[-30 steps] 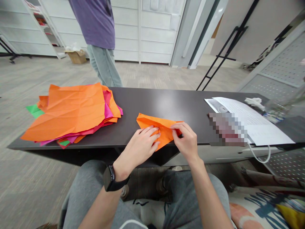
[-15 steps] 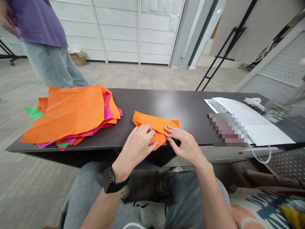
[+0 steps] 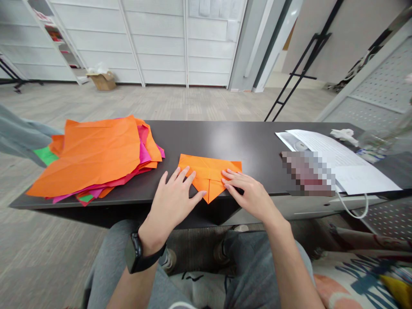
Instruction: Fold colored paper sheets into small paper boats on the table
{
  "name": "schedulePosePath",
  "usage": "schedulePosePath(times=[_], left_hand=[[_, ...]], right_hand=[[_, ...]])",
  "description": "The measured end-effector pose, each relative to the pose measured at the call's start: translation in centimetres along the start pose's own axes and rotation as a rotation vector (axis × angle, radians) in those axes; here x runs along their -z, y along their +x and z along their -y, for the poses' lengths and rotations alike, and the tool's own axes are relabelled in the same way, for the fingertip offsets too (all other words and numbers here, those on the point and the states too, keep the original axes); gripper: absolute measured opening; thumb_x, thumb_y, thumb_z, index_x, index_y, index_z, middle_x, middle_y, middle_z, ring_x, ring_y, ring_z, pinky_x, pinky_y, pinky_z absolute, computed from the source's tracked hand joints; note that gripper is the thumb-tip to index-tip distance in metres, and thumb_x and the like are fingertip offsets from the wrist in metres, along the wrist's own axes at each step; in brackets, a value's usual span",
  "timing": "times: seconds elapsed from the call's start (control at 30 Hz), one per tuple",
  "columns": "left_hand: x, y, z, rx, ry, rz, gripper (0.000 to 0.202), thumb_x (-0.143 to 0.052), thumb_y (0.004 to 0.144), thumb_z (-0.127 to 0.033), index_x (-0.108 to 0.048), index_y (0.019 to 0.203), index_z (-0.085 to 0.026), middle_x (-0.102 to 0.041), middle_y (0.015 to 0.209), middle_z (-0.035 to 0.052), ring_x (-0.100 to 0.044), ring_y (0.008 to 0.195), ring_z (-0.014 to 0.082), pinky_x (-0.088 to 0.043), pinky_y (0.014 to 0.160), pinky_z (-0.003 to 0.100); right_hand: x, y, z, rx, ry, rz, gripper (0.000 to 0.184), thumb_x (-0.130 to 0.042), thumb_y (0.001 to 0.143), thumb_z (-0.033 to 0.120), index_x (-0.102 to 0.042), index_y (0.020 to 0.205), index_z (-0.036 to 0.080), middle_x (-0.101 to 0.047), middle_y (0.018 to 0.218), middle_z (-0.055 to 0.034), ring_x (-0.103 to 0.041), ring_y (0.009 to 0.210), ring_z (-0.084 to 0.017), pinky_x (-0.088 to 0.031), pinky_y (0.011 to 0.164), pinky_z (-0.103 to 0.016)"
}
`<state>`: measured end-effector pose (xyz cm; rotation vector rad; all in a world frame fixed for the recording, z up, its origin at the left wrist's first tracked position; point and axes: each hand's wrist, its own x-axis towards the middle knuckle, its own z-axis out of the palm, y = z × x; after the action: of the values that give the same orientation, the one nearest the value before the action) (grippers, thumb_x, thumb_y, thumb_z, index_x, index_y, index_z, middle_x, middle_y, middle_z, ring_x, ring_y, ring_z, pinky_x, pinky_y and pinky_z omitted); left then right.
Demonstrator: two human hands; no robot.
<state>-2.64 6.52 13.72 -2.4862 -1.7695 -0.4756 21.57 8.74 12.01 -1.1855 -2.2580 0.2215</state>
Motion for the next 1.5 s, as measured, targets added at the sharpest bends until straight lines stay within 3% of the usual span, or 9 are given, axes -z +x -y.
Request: schedulePosePath(times=[0.27, 0.47, 0.6, 0.73, 0.9, 1.07, 1.23, 1.37, 1.5], left_hand=[[0.9, -1.3, 0.6, 0.003, 0.017, 0.085, 0.061, -0.064, 0.088, -0.05, -0.053, 0.139, -0.019, -0.052, 0.149, 0.0151, -0.049, 0.137, 0.0347, -0.035, 0.112, 0.063], [1.9, -0.9, 0.5, -0.057, 0.11, 0.103, 0.067, -0.08, 0.076, -0.04, -0.058, 0.132, -0.01, -0.066, 0.124, 0.0179, -0.061, 0.112, 0.0368, -0.037, 0.11, 0.061], [2.1, -0.3, 1.3, -0.118, 0.055, 0.105, 0.036, -0.08, 0.076, -0.025, -0.067, 0.107, -0.01, -0.062, 0.126, 0.0175, -0.057, 0.116, 0.0336, -0.045, 0.105, 0.049], [2.2, -0.1, 3.0, -0.153, -0.058, 0.19, 0.003, -0.069, 0.084, -0.019, -0.068, 0.085, -0.017, -0.067, 0.112, 0.0099, -0.065, 0.099, 0.0266, -0.053, 0.091, 0.042], [3.1, -0.1, 4.4, -0.189, -0.191, 0.191, 0.013, -0.058, 0.089, -0.016, -0.07, 0.084, -0.021, -0.069, 0.111, 0.0057, -0.067, 0.098, 0.0229, -0.053, 0.089, 0.037], [4.7, -0.3, 4.1, -0.09, -0.352, 0.062, 0.021, -0.047, 0.094, -0.022, -0.068, 0.095, -0.022, -0.071, 0.099, 0.0034, -0.068, 0.092, 0.0206, -0.054, 0.084, 0.033], [4.8, -0.4, 3.9, 0.177, -0.611, -0.199, 0.024, -0.063, 0.088, -0.042, -0.066, 0.102, -0.022, -0.073, 0.103, 0.0041, -0.069, 0.1, 0.0225, -0.056, 0.088, 0.034], [4.0, -0.1, 4.3, 0.295, -0.847, -0.223, 0.033, -0.07, 0.081, -0.044, -0.062, 0.104, -0.021, -0.072, 0.096, 0.0044, -0.071, 0.093, 0.0218, -0.059, 0.08, 0.033], [3.6, 0.2, 4.4, 0.362, -0.964, -0.243, 0.035, -0.075, 0.076, -0.041, -0.061, 0.101, -0.021, -0.069, 0.088, 0.0018, -0.071, 0.084, 0.0195, -0.06, 0.073, 0.03]], right_hand=[[0.2, -0.9, 0.0, -0.124, -0.13, -0.003, 0.037, -0.057, 0.096, 0.027, -0.063, 0.132, 0.026, -0.06, 0.141, -0.01, -0.056, 0.132, -0.03, -0.041, 0.113, -0.059], [0.4, -1.9, 1.0, -0.084, -0.184, 0.123, 0.074, -0.074, 0.081, 0.031, -0.045, 0.148, 0.022, -0.04, 0.156, -0.0151, -0.038, 0.144, -0.035, -0.033, 0.114, -0.066], [0.4, -1.6, 0.7, -0.056, -0.183, 0.046, 0.045, -0.07, 0.081, 0.017, -0.067, 0.125, 0.024, -0.061, 0.139, -0.0128, -0.059, 0.128, -0.032, -0.04, 0.111, -0.064], [1.2, -1.4, 0.0, 0.024, -0.08, 0.033, 0.03, -0.066, 0.083, 0.014, -0.075, 0.108, 0.029, -0.073, 0.123, -0.0058, -0.07, 0.112, -0.028, -0.051, 0.103, -0.055], [2.0, -1.5, -0.1, 0.049, -0.01, 0.032, 0.024, -0.061, 0.088, 0.013, -0.076, 0.098, 0.03, -0.078, 0.105, -0.0021, -0.072, 0.097, -0.024, -0.057, 0.09, -0.047], [2.3, -1.2, 0.4, -0.034, 0.254, -0.037, 0.016, -0.062, 0.09, 0.021, -0.077, 0.09, 0.027, -0.077, 0.09, -0.0027, -0.071, 0.085, -0.021, -0.057, 0.08, -0.037], [2.4, -0.7, 0.9, -0.38, 0.593, -0.316, 0.02, -0.079, 0.075, 0.039, -0.07, 0.079, 0.021, -0.072, 0.074, -0.0027, -0.068, 0.07, -0.02, -0.057, 0.067, -0.033], [2.0, -0.4, 1.2, -0.472, 0.836, -0.336, 0.035, -0.085, 0.067, 0.043, -0.057, 0.066, 0.022, -0.066, 0.069, 0.0004, -0.062, 0.063, -0.016, -0.052, 0.059, -0.028], [1.6, -0.4, 1.2, -0.506, 0.91, -0.352, 0.029, -0.083, 0.071, 0.042, -0.062, 0.075, 0.022, -0.059, 0.067, 0.0028, -0.056, 0.062, -0.014, -0.045, 0.057, -0.025]])
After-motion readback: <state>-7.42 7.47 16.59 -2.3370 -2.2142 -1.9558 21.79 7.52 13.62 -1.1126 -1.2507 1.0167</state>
